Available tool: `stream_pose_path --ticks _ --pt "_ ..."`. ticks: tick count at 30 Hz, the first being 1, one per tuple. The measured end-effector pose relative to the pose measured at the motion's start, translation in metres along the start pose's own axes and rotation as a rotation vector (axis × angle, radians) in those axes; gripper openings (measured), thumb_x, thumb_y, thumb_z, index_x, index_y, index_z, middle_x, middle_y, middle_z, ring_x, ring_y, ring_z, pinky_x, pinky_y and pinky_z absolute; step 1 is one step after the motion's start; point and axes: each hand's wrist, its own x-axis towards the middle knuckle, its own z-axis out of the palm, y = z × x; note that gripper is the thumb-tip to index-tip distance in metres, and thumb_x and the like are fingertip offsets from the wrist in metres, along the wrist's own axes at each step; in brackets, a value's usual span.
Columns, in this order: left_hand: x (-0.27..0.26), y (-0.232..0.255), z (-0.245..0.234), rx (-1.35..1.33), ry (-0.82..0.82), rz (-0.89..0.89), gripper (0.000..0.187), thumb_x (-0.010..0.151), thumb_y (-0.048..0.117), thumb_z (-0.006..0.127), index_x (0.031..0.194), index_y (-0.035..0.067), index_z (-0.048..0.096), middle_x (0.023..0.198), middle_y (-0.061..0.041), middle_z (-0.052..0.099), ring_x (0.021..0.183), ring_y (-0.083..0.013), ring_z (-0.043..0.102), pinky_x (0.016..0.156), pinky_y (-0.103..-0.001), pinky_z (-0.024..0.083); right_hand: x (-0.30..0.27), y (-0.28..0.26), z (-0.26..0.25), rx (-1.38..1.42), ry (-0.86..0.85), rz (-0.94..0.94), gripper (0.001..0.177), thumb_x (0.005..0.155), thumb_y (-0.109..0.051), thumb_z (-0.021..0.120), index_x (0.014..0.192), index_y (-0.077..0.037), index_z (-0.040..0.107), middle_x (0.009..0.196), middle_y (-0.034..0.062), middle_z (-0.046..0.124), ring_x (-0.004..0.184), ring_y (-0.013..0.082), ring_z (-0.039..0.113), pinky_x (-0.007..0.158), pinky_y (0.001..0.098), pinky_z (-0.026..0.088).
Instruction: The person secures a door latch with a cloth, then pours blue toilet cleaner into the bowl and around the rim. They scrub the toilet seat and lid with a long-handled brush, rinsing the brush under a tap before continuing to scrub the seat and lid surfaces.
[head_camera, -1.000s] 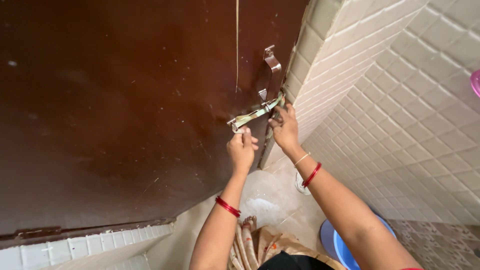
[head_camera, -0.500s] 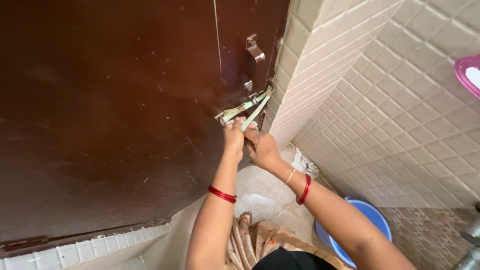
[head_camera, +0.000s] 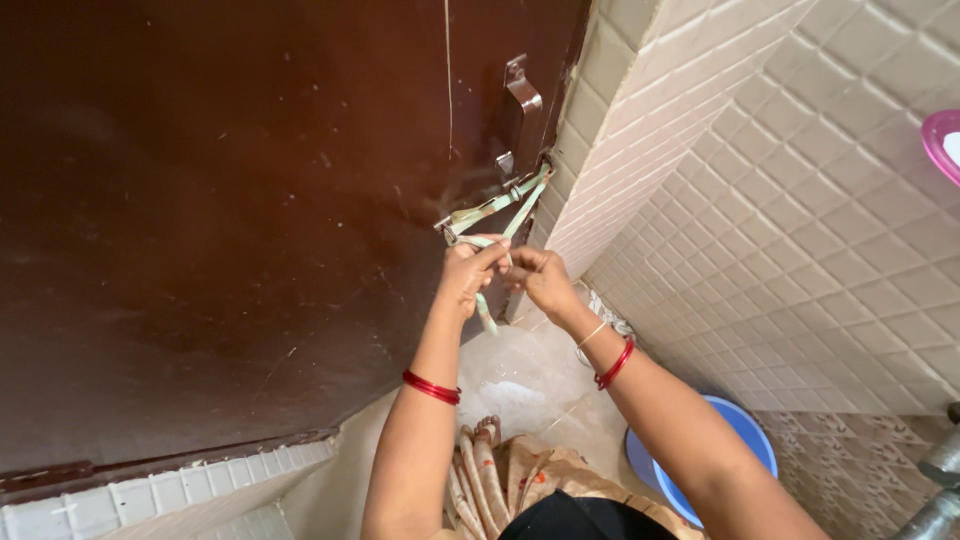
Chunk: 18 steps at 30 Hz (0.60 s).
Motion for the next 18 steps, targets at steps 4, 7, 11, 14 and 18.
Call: stream_pose_path --ticks 4,7,11,14,18 --pt "-0.002 -0.006 0.003 0.044 0.232 0.179 0.021 0.084 0.014 0.079 0.101 0.002 0.08 0.074 -0.002 0.073 0.059 -0.006 0.06 0.054 -0.021 0.042 -0.006 -0.003 -0.004 -0.521 0.246 -0.263 0.016 0.086 -0.003 0.078 0.102 -0.005 0.078 0.084 0.0087 0.071 0.071 0.018 0.064 0.065 0.0317 0.052" --pt "-0.002 -0.009 0.008 0.147 0.325 0.223 0.017 0.083 0.015 0.078 0.095 0.004 0.081 0.071 0.0 0.074 0.062 -0.0059 0.063 0.056 -0.022 0.045 -0.014 -0.025 -0.006 -0.653 0.314 -0.608 0.022 0.08 0.004 0.073 0.1 -0.004 0.074 0.095 0.0096 0.067 0.079 0.0231 0.068 0.07 0.0324 0.054" --pt "-0.006 -0.006 0.006 0.32 0.423 0.141 0.016 0.082 0.017 0.077 0.082 0.002 0.078 0.065 0.002 0.064 0.058 -0.0059 0.056 0.052 -0.026 0.044 -0.003 -0.056 0.009 -0.655 0.234 -0.798 0.019 0.085 0.005 0.068 0.101 -0.004 0.069 0.1 0.0093 0.066 0.085 0.0281 0.069 0.074 0.0353 0.055" --pt "-0.01 -0.004 0.006 0.138 0.345 0.064 0.019 0.085 0.019 0.073 0.083 0.0 0.077 0.059 0.001 0.053 0.051 -0.0124 0.046 0.048 -0.032 0.033 0.013 -0.071 0.012 -0.724 0.179 -0.703 0.01 0.088 -0.002 0.072 0.098 -0.005 0.07 0.095 0.0071 0.067 0.086 0.0285 0.067 0.079 0.0384 0.054" --pt "-0.019 0.0 0.01 0.339 0.319 0.294 0.018 0.078 0.018 0.076 0.086 0.002 0.077 0.063 0.002 0.065 0.057 -0.0102 0.057 0.054 -0.031 0.046 0.023 -0.077 0.014 -1.122 0.106 -0.617 0.008 0.085 -0.017 0.075 0.091 -0.012 0.076 0.094 0.0039 0.072 0.089 0.0289 0.065 0.085 0.0476 0.042"
